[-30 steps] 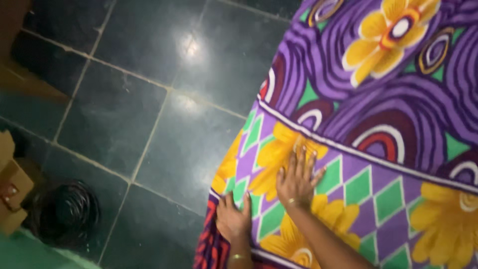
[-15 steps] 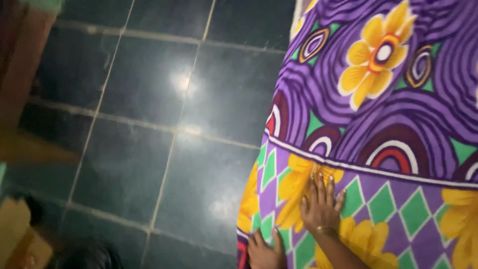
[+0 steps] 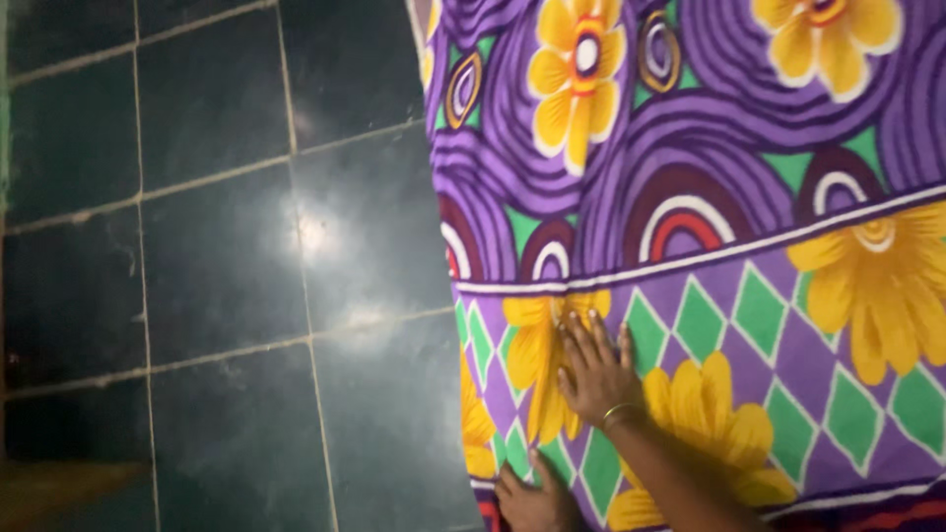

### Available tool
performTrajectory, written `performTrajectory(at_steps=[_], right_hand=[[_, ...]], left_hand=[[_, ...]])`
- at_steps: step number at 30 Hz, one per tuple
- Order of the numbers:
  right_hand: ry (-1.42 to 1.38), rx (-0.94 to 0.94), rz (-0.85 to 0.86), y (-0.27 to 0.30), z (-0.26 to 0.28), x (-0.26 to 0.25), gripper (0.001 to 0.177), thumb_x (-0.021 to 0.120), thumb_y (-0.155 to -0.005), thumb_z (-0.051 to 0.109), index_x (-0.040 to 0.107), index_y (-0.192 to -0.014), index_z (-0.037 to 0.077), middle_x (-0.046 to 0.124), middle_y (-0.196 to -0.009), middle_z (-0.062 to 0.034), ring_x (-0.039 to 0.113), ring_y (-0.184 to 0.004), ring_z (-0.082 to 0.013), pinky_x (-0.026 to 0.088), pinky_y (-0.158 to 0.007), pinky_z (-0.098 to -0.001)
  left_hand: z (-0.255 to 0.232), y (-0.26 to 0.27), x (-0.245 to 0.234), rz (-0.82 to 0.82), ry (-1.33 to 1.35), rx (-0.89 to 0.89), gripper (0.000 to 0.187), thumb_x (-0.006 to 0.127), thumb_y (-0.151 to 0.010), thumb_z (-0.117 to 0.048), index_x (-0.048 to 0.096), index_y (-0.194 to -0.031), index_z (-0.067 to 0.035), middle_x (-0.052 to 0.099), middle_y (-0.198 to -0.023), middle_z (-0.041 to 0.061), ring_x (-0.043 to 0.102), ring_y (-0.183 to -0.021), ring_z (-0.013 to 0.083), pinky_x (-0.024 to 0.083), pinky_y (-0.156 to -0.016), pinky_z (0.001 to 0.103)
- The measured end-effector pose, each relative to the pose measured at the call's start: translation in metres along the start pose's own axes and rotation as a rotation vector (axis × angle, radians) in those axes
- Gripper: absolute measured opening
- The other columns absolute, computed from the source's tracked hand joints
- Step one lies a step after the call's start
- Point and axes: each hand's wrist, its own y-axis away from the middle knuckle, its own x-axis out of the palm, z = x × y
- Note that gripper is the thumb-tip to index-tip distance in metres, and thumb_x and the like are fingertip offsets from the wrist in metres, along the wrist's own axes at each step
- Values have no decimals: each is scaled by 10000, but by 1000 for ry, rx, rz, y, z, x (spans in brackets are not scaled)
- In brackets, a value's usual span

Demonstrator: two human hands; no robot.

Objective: The person spreads a purple floral-patterned bedsheet over a bed, smoothing the surface and tucking the edges under the mattress. They adjust the corners and sides to ensure the sheet is flat and secure.

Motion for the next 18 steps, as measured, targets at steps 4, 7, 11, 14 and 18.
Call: performTrajectory(at_steps=[4,7,11,14,18], right_hand=[[-39,-1,68,-1,-2,-2,693,334,-961,491,301,-1559,142,94,-1691,-20,19,-1556,-277,9,-1209,-630],[-82,-4,113,-2,-4,0,692,328,-960,494,298,-1557,146,82,-1736,-18,4,-1549,-276,0,-1205,-633],[-152,-14,-24,-7,-8,4,706,346,-942,485,329,-1565,154,107,-1708,-25,31,-1539,-278,11,-1197,-633],[-145,-13,6,0,-4,10,683,345,-958,490,314,-1550,150,107,-1688,-16,36,-1556,-266,18,-1216,-619],[-206,-21,-197,0,-6,13,684,389,-910,470,360,-1514,151,177,-1660,-20,90,-1540,-261,48,-1205,-620]], left_hand=[[31,-4,38,-99,99,89,649,667,-829,-546,695,-1160,12,666,-1038,278,678,-938,439,563,-824,516],[36,-6,47,-106,189,74,664,691,-832,-516,683,-1154,65,654,-1031,320,672,-933,459,558,-795,532],[28,-11,55,-241,313,128,644,657,-887,-495,655,-1148,93,650,-986,307,654,-886,454,549,-794,516],[41,-5,44,-92,157,109,651,686,-819,-491,697,-1137,77,670,-983,331,687,-881,481,568,-779,536],[39,-6,38,-97,134,134,655,677,-820,-490,692,-1142,81,670,-970,325,690,-885,483,570,-792,541]])
